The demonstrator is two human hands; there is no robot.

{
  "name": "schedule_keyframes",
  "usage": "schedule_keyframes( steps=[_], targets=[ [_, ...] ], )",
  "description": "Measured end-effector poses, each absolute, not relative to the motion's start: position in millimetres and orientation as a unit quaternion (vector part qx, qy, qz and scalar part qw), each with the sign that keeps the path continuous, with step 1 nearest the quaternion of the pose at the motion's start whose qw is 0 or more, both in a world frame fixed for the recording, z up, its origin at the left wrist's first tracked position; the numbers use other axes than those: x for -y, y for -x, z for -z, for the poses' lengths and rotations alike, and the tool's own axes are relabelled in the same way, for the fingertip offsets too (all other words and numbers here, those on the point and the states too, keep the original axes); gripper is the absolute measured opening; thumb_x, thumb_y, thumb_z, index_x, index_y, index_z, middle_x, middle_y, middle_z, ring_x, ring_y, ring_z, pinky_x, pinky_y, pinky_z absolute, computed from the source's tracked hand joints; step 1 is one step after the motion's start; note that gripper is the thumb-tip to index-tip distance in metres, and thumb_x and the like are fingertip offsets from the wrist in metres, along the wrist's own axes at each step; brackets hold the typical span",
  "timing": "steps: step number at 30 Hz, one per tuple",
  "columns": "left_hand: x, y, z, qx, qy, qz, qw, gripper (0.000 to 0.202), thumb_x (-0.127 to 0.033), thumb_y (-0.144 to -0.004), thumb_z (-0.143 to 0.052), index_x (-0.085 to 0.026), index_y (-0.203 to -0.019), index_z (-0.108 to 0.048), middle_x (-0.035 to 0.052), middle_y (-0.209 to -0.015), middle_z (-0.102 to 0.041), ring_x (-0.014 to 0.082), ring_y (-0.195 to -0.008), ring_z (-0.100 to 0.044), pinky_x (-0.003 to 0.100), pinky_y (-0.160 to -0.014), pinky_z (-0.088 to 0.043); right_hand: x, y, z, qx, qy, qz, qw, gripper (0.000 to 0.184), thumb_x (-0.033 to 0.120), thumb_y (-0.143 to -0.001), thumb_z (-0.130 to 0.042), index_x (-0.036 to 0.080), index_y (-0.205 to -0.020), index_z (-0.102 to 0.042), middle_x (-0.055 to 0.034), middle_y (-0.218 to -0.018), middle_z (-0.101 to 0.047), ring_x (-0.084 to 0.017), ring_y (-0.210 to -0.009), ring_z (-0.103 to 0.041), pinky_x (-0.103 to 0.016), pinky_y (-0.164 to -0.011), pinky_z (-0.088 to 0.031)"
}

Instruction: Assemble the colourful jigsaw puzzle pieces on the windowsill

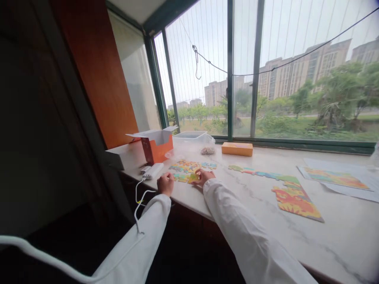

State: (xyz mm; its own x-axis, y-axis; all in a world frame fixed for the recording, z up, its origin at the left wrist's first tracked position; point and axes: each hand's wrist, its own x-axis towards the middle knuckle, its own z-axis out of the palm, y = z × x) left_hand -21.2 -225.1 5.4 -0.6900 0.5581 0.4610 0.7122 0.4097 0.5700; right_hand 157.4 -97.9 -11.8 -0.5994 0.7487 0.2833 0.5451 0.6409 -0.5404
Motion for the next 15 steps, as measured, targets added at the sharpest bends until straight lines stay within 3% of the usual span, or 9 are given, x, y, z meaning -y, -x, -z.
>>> schedule_keyframes(
  steps=[15],
  targets=[
    [228.9,17.7,4.1,0.827,0.379,0.406,0.089,0.032,-0.022,-0.090,-0.046,-0.020,-0.073,-0.072,0.0102,-0.083,-0.076,0.0217,-0.085,-0.066,0.030,-0.074,-0.037,85.8,-154.4,34.2,0.877,0.380,-0.158,0.247,0.048,0.059,-0.071,-0.072,0.033,-0.111,-0.074,0.0001,-0.079,-0.073,-0.022,-0.083,-0.069,-0.039,-0.088,-0.043]
  ],
)
